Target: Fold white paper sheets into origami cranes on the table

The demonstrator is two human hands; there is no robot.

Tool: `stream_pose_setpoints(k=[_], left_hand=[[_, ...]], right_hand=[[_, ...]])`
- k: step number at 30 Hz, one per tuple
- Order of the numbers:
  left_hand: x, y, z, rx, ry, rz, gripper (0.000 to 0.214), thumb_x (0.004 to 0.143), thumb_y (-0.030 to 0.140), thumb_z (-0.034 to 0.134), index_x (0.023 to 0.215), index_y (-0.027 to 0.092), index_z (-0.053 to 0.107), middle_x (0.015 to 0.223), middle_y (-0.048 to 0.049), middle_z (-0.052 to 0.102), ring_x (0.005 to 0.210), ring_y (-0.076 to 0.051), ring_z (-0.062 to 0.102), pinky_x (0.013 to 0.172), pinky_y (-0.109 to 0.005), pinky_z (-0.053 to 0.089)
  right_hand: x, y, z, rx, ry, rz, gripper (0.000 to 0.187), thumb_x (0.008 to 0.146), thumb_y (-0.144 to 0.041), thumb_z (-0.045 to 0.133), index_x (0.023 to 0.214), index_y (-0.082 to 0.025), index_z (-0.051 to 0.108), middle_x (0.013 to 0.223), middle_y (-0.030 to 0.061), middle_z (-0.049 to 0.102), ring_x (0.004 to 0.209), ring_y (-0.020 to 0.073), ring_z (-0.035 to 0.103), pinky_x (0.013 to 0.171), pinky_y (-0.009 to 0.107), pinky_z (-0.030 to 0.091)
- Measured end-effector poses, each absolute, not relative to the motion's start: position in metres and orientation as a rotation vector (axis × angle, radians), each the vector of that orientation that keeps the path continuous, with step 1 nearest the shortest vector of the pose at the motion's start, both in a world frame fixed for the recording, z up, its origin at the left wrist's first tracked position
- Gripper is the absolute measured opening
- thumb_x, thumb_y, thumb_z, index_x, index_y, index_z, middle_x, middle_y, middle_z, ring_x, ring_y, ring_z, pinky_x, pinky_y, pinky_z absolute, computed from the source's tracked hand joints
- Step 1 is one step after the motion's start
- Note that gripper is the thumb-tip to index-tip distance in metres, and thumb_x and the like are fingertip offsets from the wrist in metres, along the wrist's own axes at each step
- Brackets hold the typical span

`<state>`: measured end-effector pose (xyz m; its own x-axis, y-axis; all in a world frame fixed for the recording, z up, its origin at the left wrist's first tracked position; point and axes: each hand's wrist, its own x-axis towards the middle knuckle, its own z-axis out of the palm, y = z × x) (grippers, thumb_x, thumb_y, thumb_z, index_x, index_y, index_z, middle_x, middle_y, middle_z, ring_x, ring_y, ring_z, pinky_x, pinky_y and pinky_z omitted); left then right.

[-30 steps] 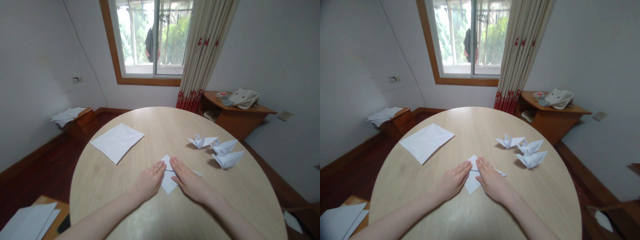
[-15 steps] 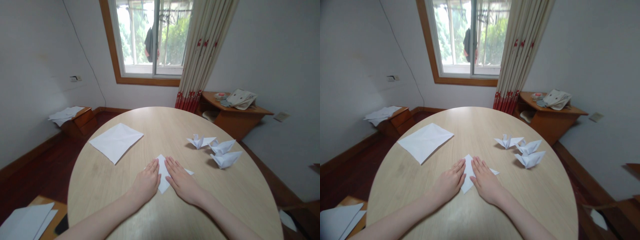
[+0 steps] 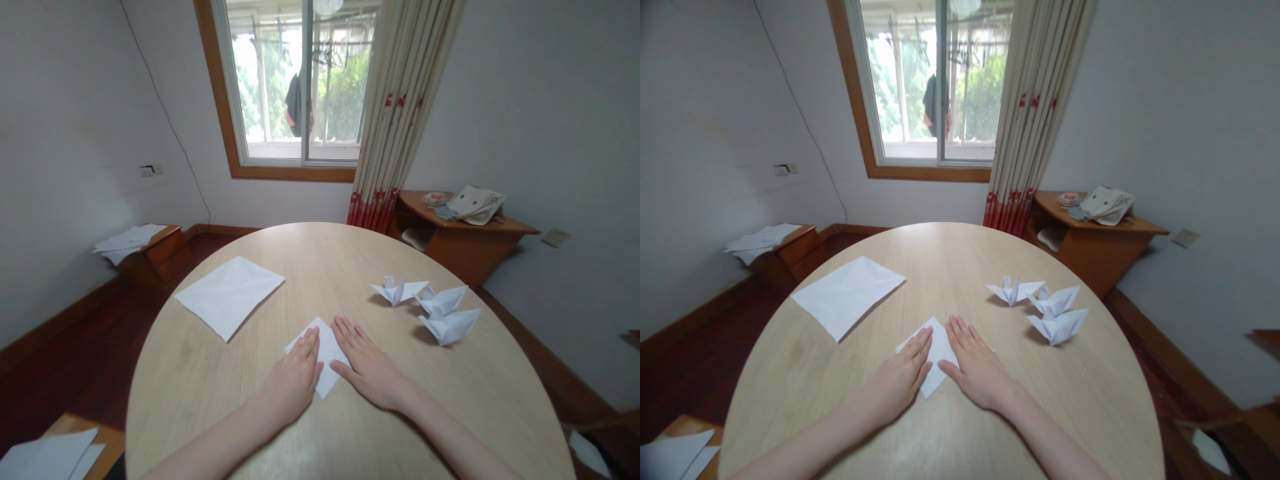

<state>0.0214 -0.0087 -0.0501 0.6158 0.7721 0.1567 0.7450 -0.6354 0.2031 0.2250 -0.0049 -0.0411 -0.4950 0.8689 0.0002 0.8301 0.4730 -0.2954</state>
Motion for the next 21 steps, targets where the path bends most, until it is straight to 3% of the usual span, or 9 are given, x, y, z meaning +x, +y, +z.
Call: stream_pose_setpoints(k=[3,6,10,15,21], left_hand=[[0.019,-0.009,-0.051,2.744,1.248,0.352,0.050,0.100,0.031,0.034,0.142,0.002,0.036,0.149,-0.0200,0.032,0.138,-0.028,0.032,0.110,-0.043,0.038],[0.015,-0.007,-0.053,2.786,1.155,0.435,0.051,0.100,0.035,0.037,0.146,0.012,0.032,0.150,-0.0158,0.032,0.138,-0.026,0.033,0.111,-0.042,0.038],[0.013,-0.006,-0.047,2.831,1.044,0.442,0.044,0.099,0.036,0.043,0.141,0.024,0.042,0.149,-0.0099,0.037,0.136,-0.025,0.038,0.108,-0.042,0.041],[0.014,-0.007,-0.034,2.862,1.074,0.380,0.041,0.093,0.036,0.055,0.132,0.021,0.055,0.144,-0.0153,0.044,0.129,-0.029,0.048,0.099,-0.041,0.049],[0.013,-0.006,-0.032,2.915,1.049,0.411,0.035,0.091,0.034,0.060,0.123,0.019,0.062,0.139,-0.0138,0.051,0.128,-0.031,0.049,0.098,-0.043,0.050]], right_hand=[[0.231,-0.003,-0.040,-1.516,-2.595,0.388,0.066,0.099,-0.050,0.029,0.152,-0.016,0.009,0.157,0.0108,0.005,0.145,0.0240,0.001,0.118,0.049,0.013],[0.235,-0.004,-0.037,-1.557,-2.640,0.369,0.065,0.099,-0.049,0.029,0.152,-0.017,0.007,0.158,0.0092,0.002,0.144,0.0260,-0.005,0.117,0.055,0.008],[0.239,-0.006,-0.033,-1.581,-2.671,0.408,0.072,0.097,-0.053,0.034,0.152,-0.016,0.006,0.157,0.0116,-0.001,0.143,0.0291,-0.010,0.115,0.059,0.004],[0.242,-0.009,-0.027,-1.505,-2.670,0.471,0.083,0.091,-0.056,0.047,0.152,-0.018,0.005,0.157,0.0137,-0.003,0.142,0.0305,-0.011,0.114,0.060,0.005],[0.239,-0.017,-0.020,-1.405,-2.636,0.461,0.070,0.094,-0.043,0.051,0.151,-0.021,0.018,0.157,0.0103,0.003,0.144,0.0261,-0.001,0.117,0.051,0.015]])
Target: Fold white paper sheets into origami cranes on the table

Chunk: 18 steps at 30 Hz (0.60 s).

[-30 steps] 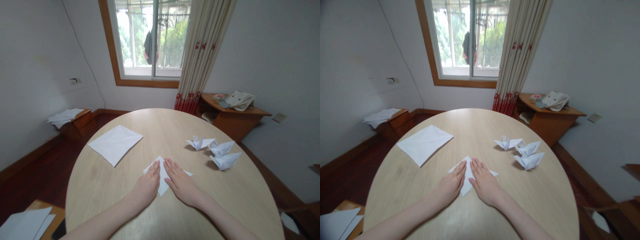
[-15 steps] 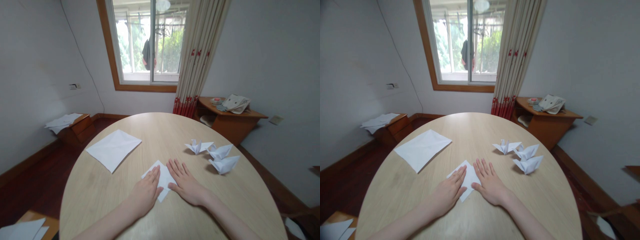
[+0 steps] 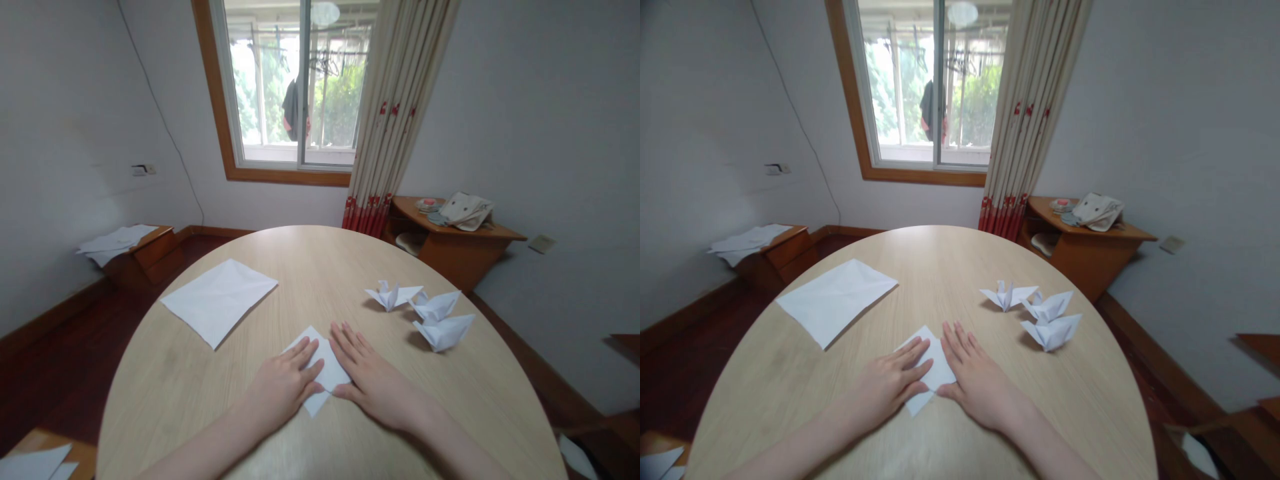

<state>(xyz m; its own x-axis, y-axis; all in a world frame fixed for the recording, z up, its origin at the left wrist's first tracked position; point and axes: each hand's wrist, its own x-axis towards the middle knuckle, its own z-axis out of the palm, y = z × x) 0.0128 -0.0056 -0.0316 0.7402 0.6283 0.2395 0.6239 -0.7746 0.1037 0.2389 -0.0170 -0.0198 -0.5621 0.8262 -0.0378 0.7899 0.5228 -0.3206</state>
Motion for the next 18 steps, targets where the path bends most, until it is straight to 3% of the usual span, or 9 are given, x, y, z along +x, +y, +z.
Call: stream_pose_setpoints(k=[3,7,18], left_hand=[[0.013,-0.005,-0.028,2.904,0.970,0.453,0.029,0.091,0.028,0.060,0.116,0.015,0.066,0.135,-0.0128,0.056,0.125,-0.029,0.051,0.101,-0.042,0.048],[0.014,-0.006,-0.022,2.816,0.866,0.519,0.018,0.093,0.023,0.057,0.105,0.017,0.069,0.123,-0.0080,0.065,0.108,-0.023,0.058,0.092,-0.036,0.052],[0.014,-0.006,-0.025,2.660,0.864,0.658,0.028,0.100,0.028,0.044,0.097,0.020,0.070,0.102,-0.0032,0.072,0.095,-0.019,0.064,0.083,-0.031,0.053]], right_hand=[[0.237,-0.022,-0.015,-1.386,-2.620,0.488,0.056,0.097,-0.034,0.048,0.148,-0.019,0.031,0.156,0.0106,0.016,0.144,0.0241,0.014,0.116,0.045,0.026],[0.235,-0.027,-0.009,-1.412,-2.587,0.553,0.045,0.097,-0.026,0.047,0.141,-0.018,0.045,0.152,0.0108,0.030,0.139,0.0247,0.031,0.112,0.042,0.036],[0.229,-0.029,-0.005,-1.318,-2.601,0.521,0.031,0.094,-0.019,0.050,0.122,-0.016,0.064,0.139,0.0114,0.053,0.134,0.0256,0.041,0.108,0.041,0.041]])
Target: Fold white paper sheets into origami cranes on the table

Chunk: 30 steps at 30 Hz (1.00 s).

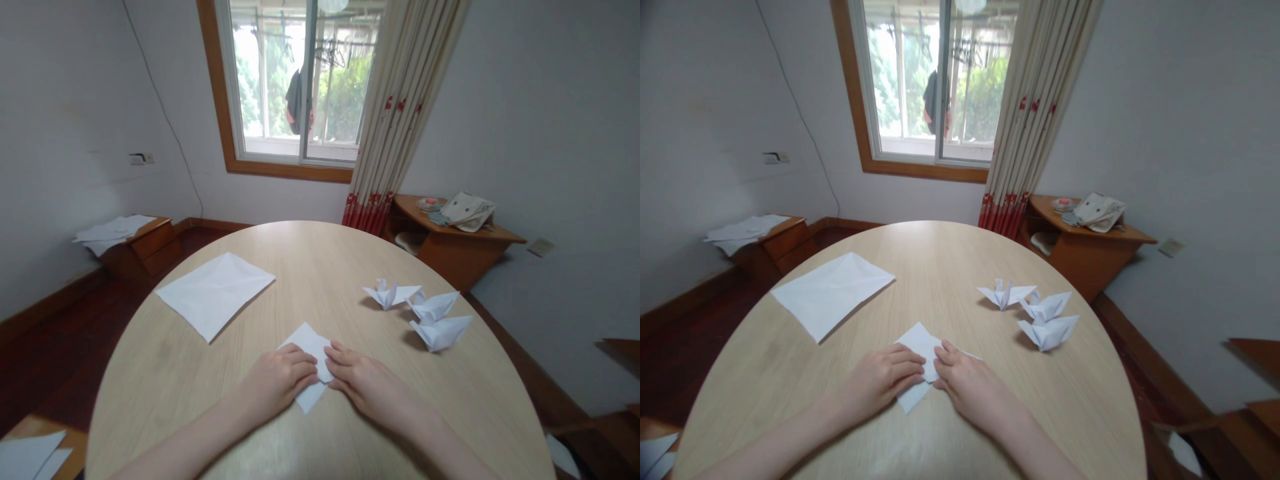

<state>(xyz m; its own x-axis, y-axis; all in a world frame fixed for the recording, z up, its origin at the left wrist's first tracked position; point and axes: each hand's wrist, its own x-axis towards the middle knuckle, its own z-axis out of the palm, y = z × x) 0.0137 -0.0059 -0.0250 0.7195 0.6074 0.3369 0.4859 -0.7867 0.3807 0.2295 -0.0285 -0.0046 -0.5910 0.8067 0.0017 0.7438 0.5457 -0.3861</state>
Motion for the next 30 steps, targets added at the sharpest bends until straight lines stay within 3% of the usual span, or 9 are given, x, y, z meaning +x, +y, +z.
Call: stream_pose_setpoints(k=[7,13,18,30], left_hand=[[0.019,-0.008,-0.024,2.597,0.949,0.708,0.025,0.099,0.023,0.042,0.091,0.019,0.066,0.096,-0.0034,0.070,0.090,-0.018,0.064,0.079,-0.029,0.051],[0.025,-0.010,-0.028,2.414,1.034,0.737,0.013,0.094,0.017,0.049,0.085,0.018,0.059,0.092,-0.0035,0.064,0.089,-0.018,0.059,0.081,-0.030,0.049],[0.030,-0.009,-0.031,2.319,1.112,0.749,0.013,0.092,0.017,0.052,0.079,0.018,0.055,0.091,-0.0038,0.059,0.089,-0.019,0.056,0.080,-0.032,0.048],[0.037,-0.011,-0.031,2.288,1.237,0.763,0.012,0.088,0.017,0.053,0.077,0.018,0.050,0.090,-0.0046,0.055,0.088,-0.022,0.052,0.077,-0.036,0.047]], right_hand=[[0.225,-0.029,-0.002,-1.378,-2.461,0.513,0.028,0.095,-0.022,0.044,0.103,-0.020,0.071,0.129,0.0077,0.062,0.125,0.0230,0.053,0.104,0.039,0.043],[0.219,-0.030,-0.001,-1.480,-2.348,0.435,0.015,0.092,-0.019,0.048,0.089,-0.019,0.062,0.109,0.0083,0.066,0.099,0.0229,0.064,0.083,0.035,0.051],[0.213,-0.028,-0.009,-1.494,-2.316,0.369,0.011,0.091,-0.016,0.050,0.083,-0.019,0.057,0.099,0.0067,0.062,0.092,0.0215,0.061,0.080,0.034,0.050],[0.204,-0.028,-0.024,-1.605,-2.276,0.210,0.008,0.089,-0.014,0.046,0.085,-0.019,0.050,0.098,0.0094,0.057,0.093,0.0248,0.054,0.082,0.040,0.046]])
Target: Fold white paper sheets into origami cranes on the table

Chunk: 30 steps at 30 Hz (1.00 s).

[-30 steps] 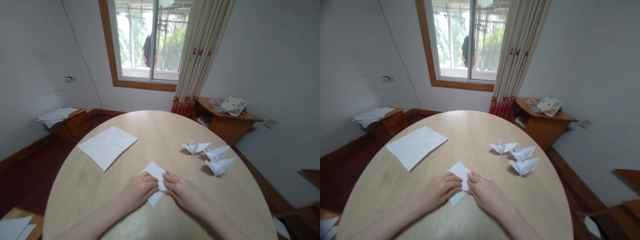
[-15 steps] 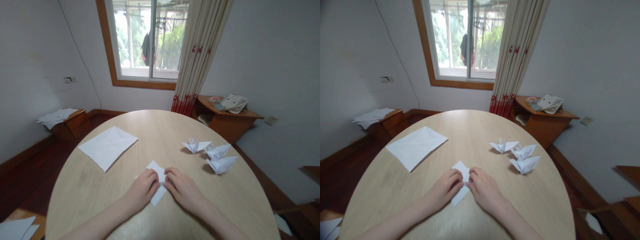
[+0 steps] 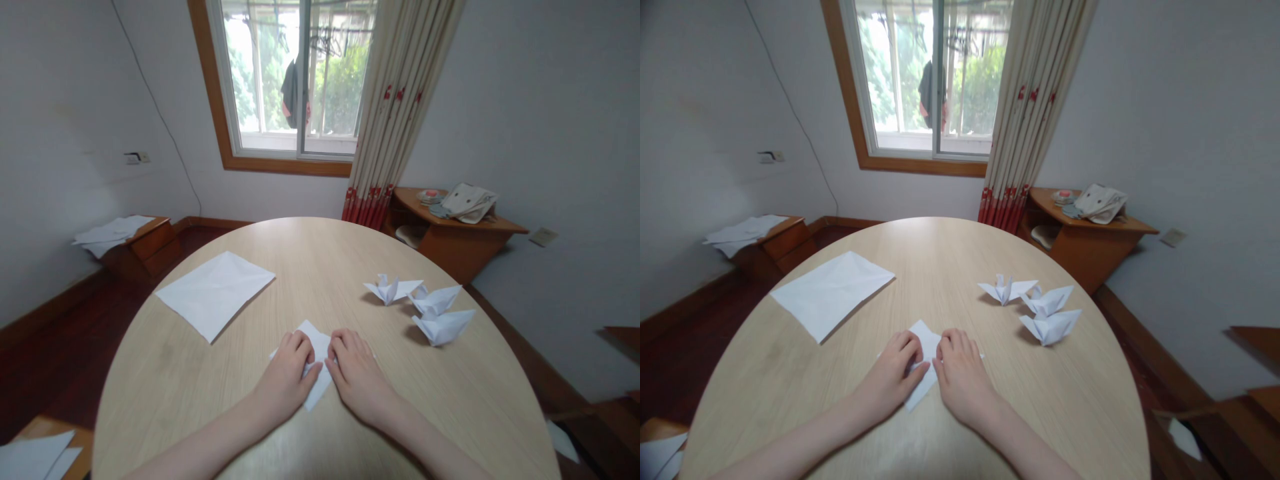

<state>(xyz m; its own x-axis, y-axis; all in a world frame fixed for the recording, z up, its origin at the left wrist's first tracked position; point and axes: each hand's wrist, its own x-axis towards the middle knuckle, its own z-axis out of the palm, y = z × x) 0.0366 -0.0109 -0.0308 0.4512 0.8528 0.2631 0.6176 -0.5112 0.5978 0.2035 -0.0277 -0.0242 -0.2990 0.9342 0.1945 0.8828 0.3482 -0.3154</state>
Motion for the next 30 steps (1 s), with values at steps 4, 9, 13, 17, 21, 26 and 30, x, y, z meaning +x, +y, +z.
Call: stream_pose_setpoints(k=[4,9,13,17,21,26,30], left_hand=[[0.038,-0.012,-0.030,2.275,1.258,0.760,0.012,0.087,0.016,0.054,0.076,0.019,0.049,0.089,-0.0047,0.055,0.087,-0.022,0.053,0.077,-0.036,0.046],[0.036,-0.011,-0.029,2.186,1.211,0.789,0.009,0.086,0.014,0.055,0.081,0.019,0.050,0.091,-0.0044,0.056,0.090,-0.022,0.053,0.080,-0.036,0.045],[0.032,-0.007,-0.030,2.124,1.169,0.766,0.009,0.085,0.010,0.055,0.082,0.018,0.052,0.093,-0.0047,0.056,0.092,-0.022,0.054,0.082,-0.035,0.044],[0.028,-0.002,-0.033,2.061,1.129,0.750,0.012,0.081,0.006,0.056,0.082,0.018,0.056,0.094,-0.0042,0.057,0.092,-0.021,0.054,0.082,-0.033,0.043],[0.023,0.002,-0.032,2.034,1.052,0.733,0.013,0.081,0.005,0.055,0.083,0.018,0.058,0.096,-0.0043,0.057,0.093,-0.020,0.054,0.084,-0.031,0.042],[0.017,0.004,-0.026,2.046,0.939,0.688,0.017,0.081,0.003,0.052,0.081,0.018,0.059,0.096,-0.0037,0.056,0.097,-0.019,0.054,0.088,-0.030,0.042],[0.012,0.006,-0.026,2.074,0.906,0.646,0.020,0.080,0.001,0.051,0.084,0.018,0.061,0.099,-0.0036,0.057,0.098,-0.018,0.055,0.090,-0.030,0.042]], right_hand=[[0.200,-0.029,-0.026,-1.626,-2.317,0.123,0.007,0.089,-0.014,0.045,0.090,-0.018,0.051,0.101,0.0117,0.057,0.095,0.0273,0.053,0.082,0.043,0.044],[0.202,-0.028,-0.027,-1.598,-2.326,0.081,0.006,0.088,-0.014,0.047,0.089,-0.019,0.049,0.099,0.0096,0.058,0.094,0.0263,0.054,0.082,0.041,0.042],[0.208,-0.023,-0.025,-1.608,-2.309,0.174,0.008,0.086,-0.013,0.053,0.090,-0.020,0.049,0.099,0.0062,0.057,0.095,0.0238,0.053,0.085,0.040,0.041],[0.215,-0.018,-0.019,-1.620,-2.334,0.329,0.015,0.085,-0.012,0.056,0.096,-0.020,0.049,0.113,0.0076,0.055,0.107,0.0248,0.050,0.091,0.042,0.038],[0.222,-0.017,-0.016,-1.601,-2.354,0.402,0.019,0.086,-0.011,0.052,0.102,-0.021,0.049,0.122,0.0083,0.052,0.117,0.0259,0.045,0.097,0.046,0.035],[0.230,-0.014,-0.015,-1.615,-2.420,0.437,0.031,0.087,-0.015,0.047,0.118,-0.022,0.049,0.138,0.0118,0.045,0.134,0.0278,0.032,0.106,0.052,0.026],[0.235,-0.010,-0.017,-1.676,-2.496,0.477,0.051,0.090,-0.022,0.043,0.140,-0.022,0.036,0.154,0.0118,0.027,0.144,0.0261,0.013,0.112,0.053,0.016]])
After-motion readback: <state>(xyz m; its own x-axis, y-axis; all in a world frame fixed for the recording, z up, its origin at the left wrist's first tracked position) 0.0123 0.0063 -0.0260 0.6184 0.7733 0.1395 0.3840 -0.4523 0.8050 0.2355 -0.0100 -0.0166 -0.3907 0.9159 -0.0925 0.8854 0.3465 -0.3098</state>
